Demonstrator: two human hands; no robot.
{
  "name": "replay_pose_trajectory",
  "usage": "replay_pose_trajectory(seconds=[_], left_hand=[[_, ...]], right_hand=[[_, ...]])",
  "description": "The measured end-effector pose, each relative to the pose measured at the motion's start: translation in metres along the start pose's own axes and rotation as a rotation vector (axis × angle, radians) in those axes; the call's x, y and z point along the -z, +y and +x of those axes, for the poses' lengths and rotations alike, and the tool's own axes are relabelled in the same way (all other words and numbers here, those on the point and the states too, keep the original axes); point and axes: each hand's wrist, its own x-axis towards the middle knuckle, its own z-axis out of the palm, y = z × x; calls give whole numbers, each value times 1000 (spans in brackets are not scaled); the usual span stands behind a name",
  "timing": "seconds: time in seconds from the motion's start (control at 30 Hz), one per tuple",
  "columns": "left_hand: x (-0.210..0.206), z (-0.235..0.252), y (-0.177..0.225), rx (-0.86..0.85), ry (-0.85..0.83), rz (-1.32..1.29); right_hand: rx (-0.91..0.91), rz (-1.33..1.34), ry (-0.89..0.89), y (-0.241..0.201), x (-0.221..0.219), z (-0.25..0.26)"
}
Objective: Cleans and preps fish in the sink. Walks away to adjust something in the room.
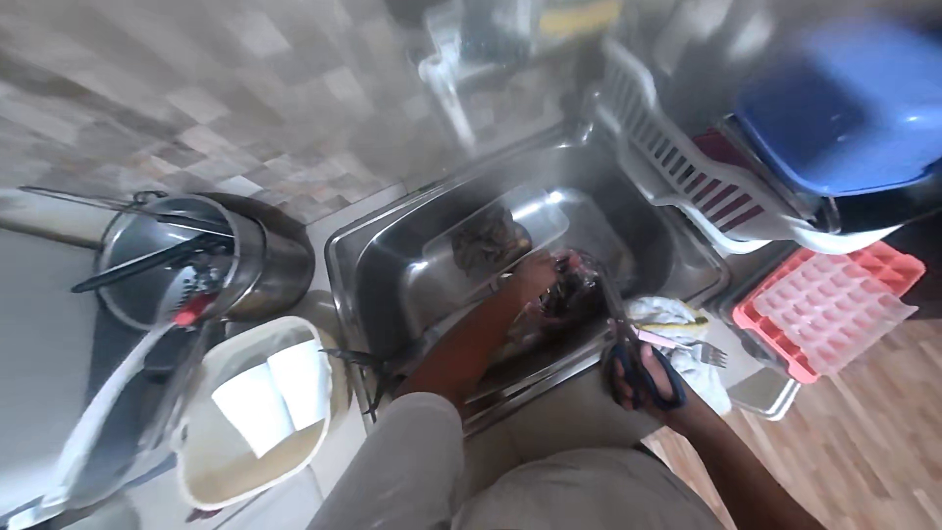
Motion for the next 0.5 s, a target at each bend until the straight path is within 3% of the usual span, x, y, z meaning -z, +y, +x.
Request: replay_pose_trajectory(seconds=[0.17, 0.3, 0.5], left_hand=[[12, -27, -3, -38, 58, -179], [17, -57, -13, -22, 260, -428], [45, -120, -5, 78, 495, -888]], right_hand=[[-17, -16, 58, -3, -8, -2], [50, -138, 91, -16, -13, -6], [-13, -1140, 299, -61, -22, -9]])
